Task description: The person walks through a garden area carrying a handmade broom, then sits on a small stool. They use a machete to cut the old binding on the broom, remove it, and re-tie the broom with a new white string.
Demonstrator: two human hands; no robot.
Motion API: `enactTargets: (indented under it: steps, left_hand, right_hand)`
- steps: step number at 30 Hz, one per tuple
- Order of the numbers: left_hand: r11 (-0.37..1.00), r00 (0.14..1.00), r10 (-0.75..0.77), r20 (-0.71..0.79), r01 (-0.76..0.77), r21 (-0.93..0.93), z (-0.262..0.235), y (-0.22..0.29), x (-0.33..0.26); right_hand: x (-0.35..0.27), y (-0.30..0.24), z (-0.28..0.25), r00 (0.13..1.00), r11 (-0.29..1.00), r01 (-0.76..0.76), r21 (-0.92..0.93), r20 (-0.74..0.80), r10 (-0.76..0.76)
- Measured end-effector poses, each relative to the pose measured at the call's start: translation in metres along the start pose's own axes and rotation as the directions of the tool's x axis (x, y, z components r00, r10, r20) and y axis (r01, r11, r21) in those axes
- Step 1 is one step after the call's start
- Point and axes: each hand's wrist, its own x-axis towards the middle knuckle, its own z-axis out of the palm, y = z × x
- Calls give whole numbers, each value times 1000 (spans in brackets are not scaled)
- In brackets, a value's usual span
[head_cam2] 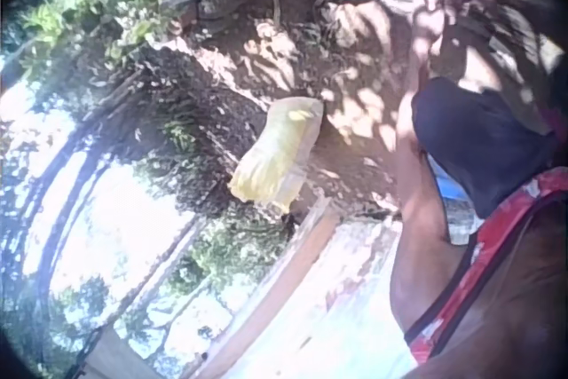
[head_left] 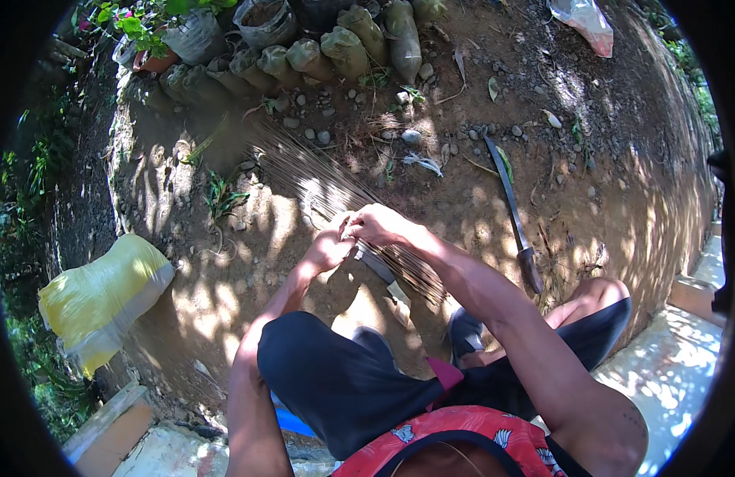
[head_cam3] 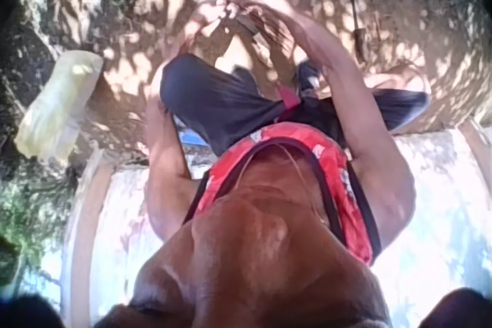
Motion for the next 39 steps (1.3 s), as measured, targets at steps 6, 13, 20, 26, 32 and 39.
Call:
enactTargets:
  steps: [6, 13, 20, 26, 32, 39]
  left_hand:
    - [857, 974, 63, -218, 60, 511, -3, -62, -17]
    - [857, 841, -208, -499, 402, 322, 20, -84, 7]
    - [879, 822, -360, -442, 458, 134, 17, -120, 32]
    - [887, 837, -461, -294, 431, -165, 29, -98, 44]
    - [849, 854, -451, -259, 320, -421, 38, -93, 52]
    - [605, 892, -430, -137, 171, -778, 34, -92, 47]
  right_hand:
    - [-10, 57, -10, 922, 718, -381, 582, 179, 344]
    - [-1, 79, 9, 816, 937, -121, -326, -571, -93]
    - [1, 73, 46, 760, 975, -189, -116, -646, 70]
    - [7, 53, 57, 749, 935, -343, 85, -576, 327]
    - [17, 63, 58, 732, 866, -394, 307, -466, 498]
    - [32, 86, 47, 698, 711, -501, 493, -255, 669]
